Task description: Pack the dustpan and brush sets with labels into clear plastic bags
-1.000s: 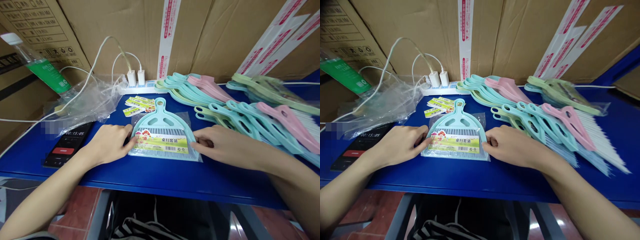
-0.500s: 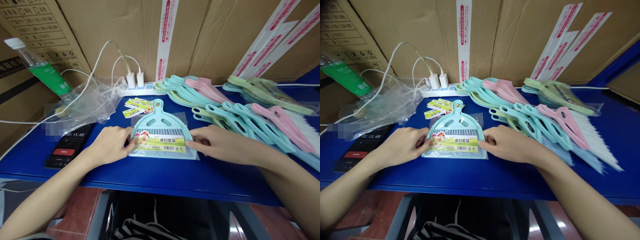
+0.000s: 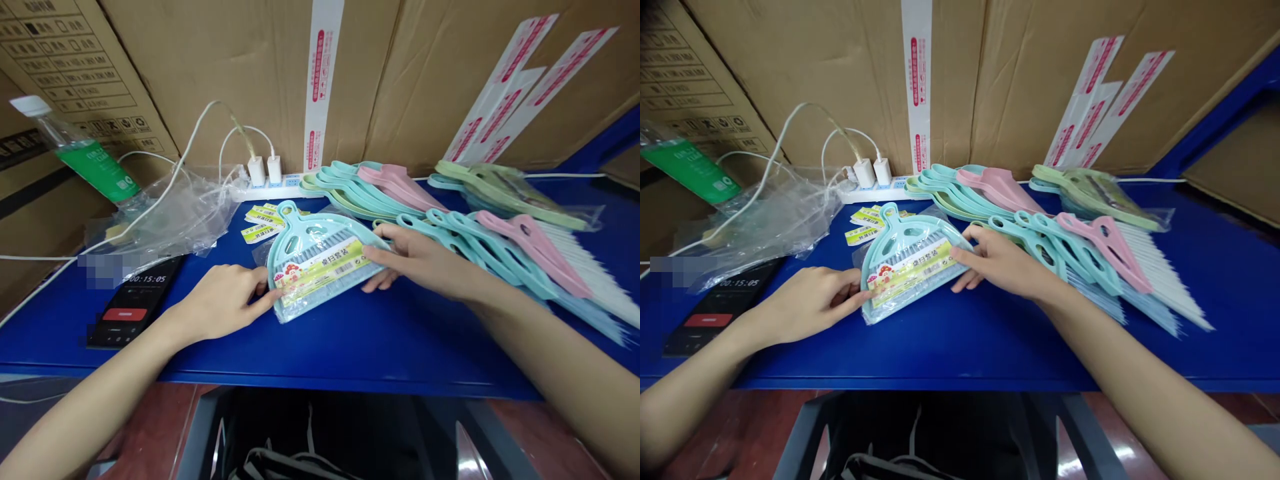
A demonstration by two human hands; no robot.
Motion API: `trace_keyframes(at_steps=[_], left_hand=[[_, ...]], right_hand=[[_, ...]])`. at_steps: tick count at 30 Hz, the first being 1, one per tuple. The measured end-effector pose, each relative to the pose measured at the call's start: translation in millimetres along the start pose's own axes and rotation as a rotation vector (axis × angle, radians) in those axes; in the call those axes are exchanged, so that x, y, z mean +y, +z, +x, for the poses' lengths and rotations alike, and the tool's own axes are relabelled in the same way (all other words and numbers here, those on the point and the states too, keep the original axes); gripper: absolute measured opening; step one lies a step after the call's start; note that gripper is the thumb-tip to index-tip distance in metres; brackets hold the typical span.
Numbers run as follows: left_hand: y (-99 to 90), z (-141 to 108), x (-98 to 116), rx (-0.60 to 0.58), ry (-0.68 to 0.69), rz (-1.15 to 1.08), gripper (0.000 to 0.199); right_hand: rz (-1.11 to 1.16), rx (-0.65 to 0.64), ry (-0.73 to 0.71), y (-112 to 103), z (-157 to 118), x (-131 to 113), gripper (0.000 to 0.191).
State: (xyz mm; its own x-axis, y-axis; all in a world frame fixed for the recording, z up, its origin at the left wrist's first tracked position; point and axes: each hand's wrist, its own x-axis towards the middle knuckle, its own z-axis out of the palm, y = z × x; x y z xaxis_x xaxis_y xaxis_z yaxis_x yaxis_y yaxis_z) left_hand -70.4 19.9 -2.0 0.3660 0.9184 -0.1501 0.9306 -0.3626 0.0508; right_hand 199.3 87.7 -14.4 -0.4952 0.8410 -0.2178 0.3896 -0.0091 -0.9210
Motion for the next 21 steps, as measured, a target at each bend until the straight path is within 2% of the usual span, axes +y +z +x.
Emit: trace_keyframes(at_steps=[4,7,9,11,13,16,17,19,21], left_hand=[[2.5,1,0,0.005,0.118,-0.047,0.037],[4.8,1,1,-0.004,0.153,-0.021,0.031],[5.7,1,1,-0.005,0.151,0.007,0.031],[6.2,2,0,0.025,0.148,0.034,0.031],[6.6,2,-3,0.146,0.12,0.075,0.027],[7.5,2,-9,0.444,0.062,0.133,0.014],[8.1,2,-11,0.519,0.062,0.138,0.023],[9.6,2,-13,0.567,0.095,0.121,0.046],[11.3,1,-13,0.515,0.152,0.077,0.059]], right_hand=[[0.337,0.153,-0.01,12,10,4,0.013],[0.517,0.175,-0.014,25,16,7,0.028],[0.558,0.21,-0.042,29,19,9,0.039],[0.564,0.244,-0.061,27,19,10,0.038],[0.557,0.269,-0.068,20,19,9,0.029],[0.51,0.292,-0.061,9,16,7,0.014],[0.479,0.294,-0.052,7,15,7,0.011],[0.407,0.293,-0.039,5,14,6,0.012],[0.345,0.294,-0.056,6,13,6,0.016]])
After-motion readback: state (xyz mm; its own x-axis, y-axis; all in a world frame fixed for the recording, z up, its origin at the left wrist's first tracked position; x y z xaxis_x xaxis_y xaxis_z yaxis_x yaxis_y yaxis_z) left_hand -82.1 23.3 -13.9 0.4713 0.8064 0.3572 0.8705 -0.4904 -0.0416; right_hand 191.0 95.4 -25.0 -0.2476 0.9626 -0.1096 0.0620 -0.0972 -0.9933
